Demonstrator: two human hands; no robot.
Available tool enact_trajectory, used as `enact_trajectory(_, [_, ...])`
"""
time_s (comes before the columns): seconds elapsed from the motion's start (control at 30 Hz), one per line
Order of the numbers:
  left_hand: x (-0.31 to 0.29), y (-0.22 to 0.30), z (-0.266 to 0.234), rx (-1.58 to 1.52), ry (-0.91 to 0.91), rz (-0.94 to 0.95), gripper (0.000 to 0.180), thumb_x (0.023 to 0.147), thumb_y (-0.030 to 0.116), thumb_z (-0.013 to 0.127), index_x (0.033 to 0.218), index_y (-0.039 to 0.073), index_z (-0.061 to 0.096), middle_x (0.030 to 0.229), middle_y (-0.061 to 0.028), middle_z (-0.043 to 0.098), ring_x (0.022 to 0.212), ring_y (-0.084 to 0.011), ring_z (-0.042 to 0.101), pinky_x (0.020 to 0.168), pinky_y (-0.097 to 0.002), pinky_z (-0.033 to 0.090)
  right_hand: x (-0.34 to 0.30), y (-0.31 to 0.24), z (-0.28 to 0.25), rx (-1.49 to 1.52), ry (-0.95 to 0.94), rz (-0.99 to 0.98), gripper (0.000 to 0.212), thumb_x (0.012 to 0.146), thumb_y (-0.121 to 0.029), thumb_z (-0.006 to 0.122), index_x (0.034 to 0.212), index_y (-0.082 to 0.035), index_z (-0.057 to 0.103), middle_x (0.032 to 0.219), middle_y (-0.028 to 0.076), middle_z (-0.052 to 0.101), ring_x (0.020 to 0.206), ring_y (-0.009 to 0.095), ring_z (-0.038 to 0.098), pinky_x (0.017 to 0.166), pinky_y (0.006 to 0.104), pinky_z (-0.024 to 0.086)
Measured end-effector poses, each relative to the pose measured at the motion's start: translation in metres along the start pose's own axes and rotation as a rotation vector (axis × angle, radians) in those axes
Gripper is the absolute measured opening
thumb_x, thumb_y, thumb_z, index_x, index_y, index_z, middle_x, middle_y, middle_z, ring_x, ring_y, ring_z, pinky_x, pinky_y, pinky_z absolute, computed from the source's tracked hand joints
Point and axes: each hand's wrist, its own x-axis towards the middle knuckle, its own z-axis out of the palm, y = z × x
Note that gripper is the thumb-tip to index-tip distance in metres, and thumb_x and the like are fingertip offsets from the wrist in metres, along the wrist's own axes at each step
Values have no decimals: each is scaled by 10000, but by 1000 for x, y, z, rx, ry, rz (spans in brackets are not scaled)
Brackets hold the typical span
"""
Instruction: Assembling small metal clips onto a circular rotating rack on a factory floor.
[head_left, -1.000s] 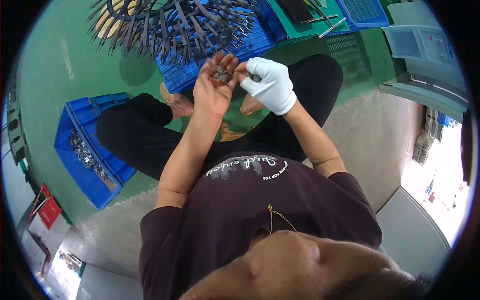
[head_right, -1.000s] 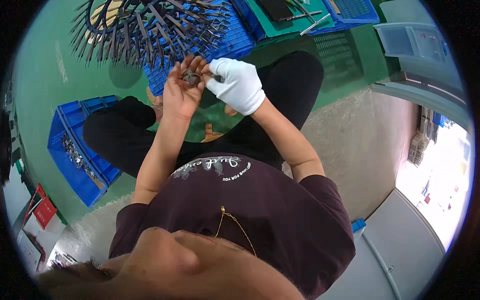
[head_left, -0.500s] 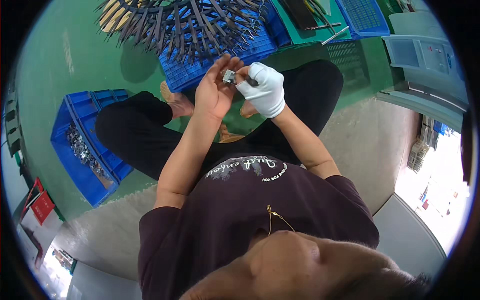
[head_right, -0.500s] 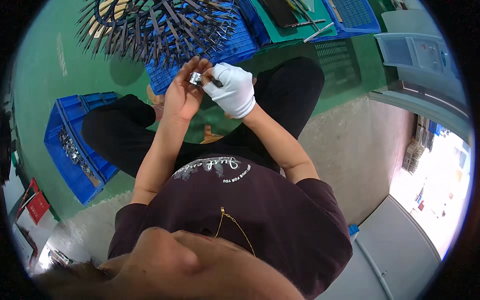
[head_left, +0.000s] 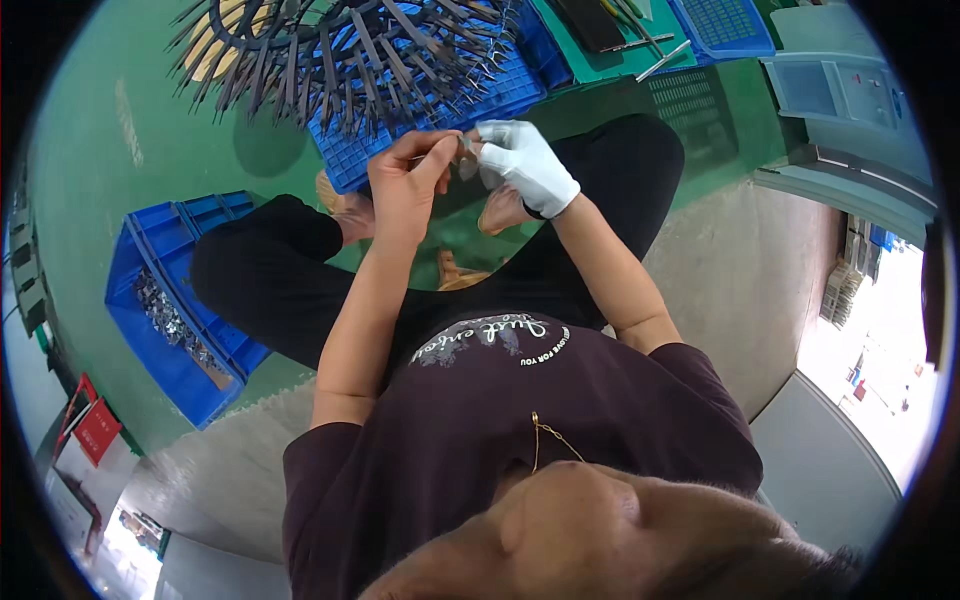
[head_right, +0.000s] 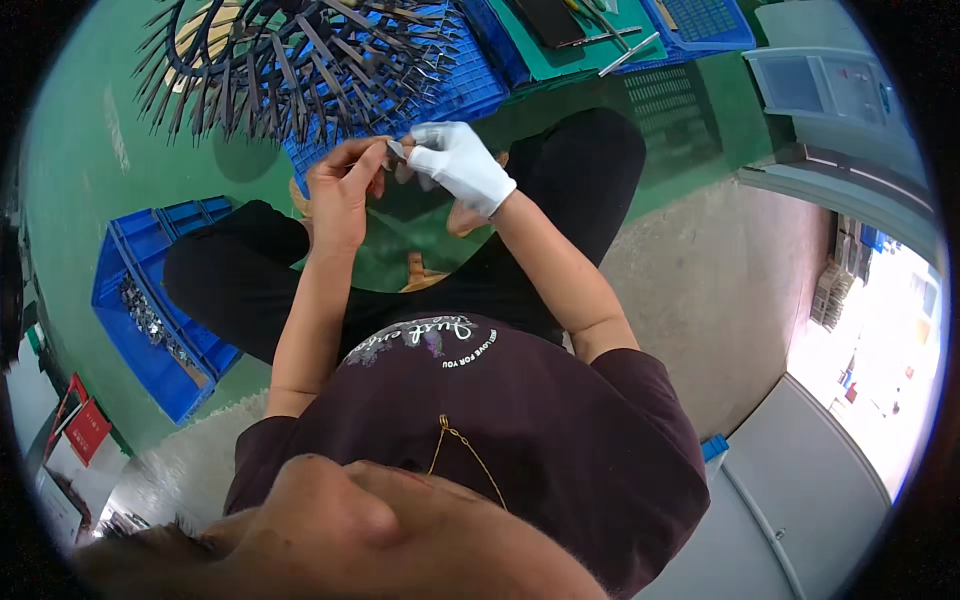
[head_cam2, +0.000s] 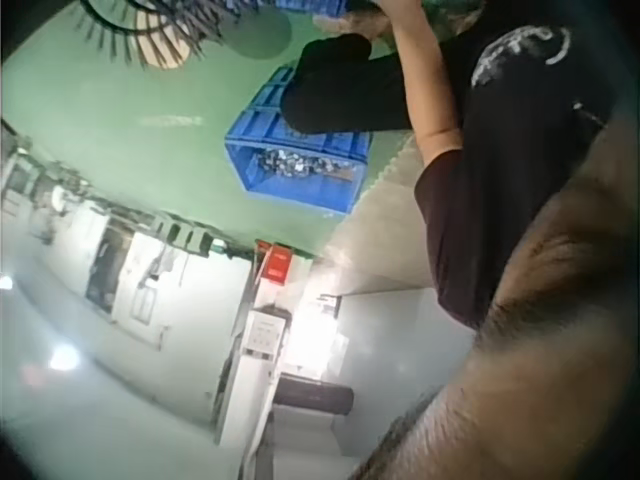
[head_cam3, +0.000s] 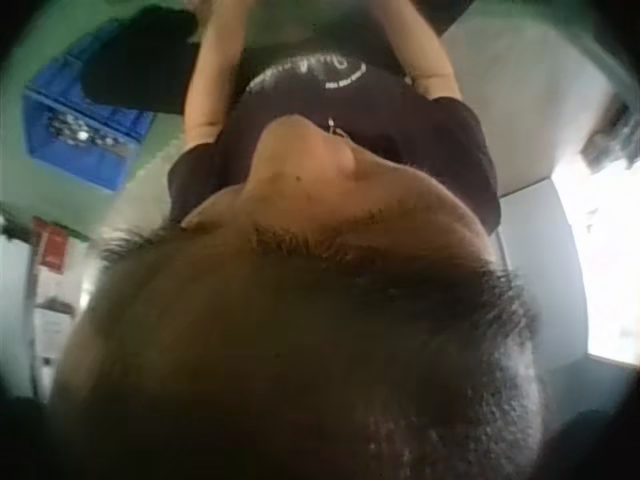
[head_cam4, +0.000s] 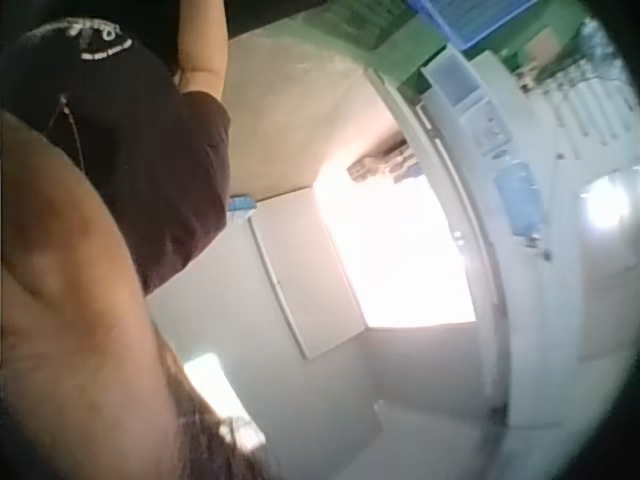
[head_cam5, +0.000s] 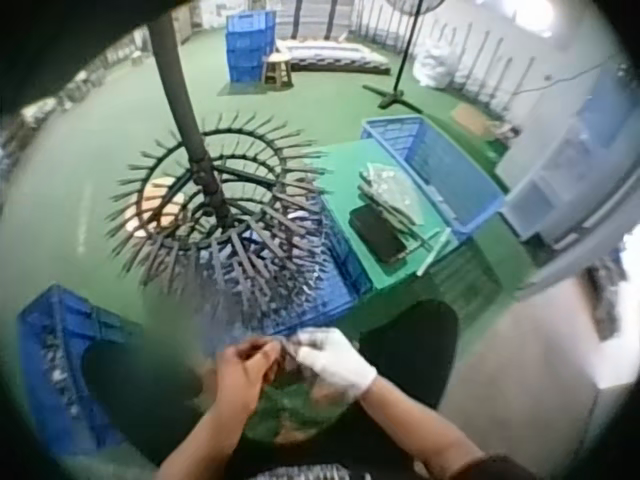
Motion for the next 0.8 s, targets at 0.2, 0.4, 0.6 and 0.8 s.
enact_trajectory(0.2, [16,-6,4,401,176,130,189,826,161,730,868,-23,711,660,-22,625,536,-66,469,502,-186,387,-5,-14,4,-625,277,-514,136,771,-161,678,793,-27,668,693,51,645,542,198,553,541,300,456])
enact_trajectory(0.4, [30,-6,12,-57,288,-203,197,820,193,741,866,13,675,630,-17,560,498,-67,442,450,-184,341,12,-12,9,-936,448,-605,99,728,-127,699,758,-42,657,693,65,644,544,252,561,531,324,453])
enact_trajectory(0.6, [52,-10,15,-464,330,-276,162,829,179,725,877,54,633,609,0,498,467,-68,422,410,-184,307,27,-4,11,-877,597,-726,78,690,-41,714,733,-15,655,673,67,633,508,228,521,502,292,436])
enact_trajectory(0.8, [65,-20,17,-462,446,-232,119,841,140,703,894,73,621,610,6,492,450,-66,416,383,-180,285,39,6,6,-885,616,-842,97,711,-101,700,702,-39,627,670,62,630,526,261,549,504,325,437])
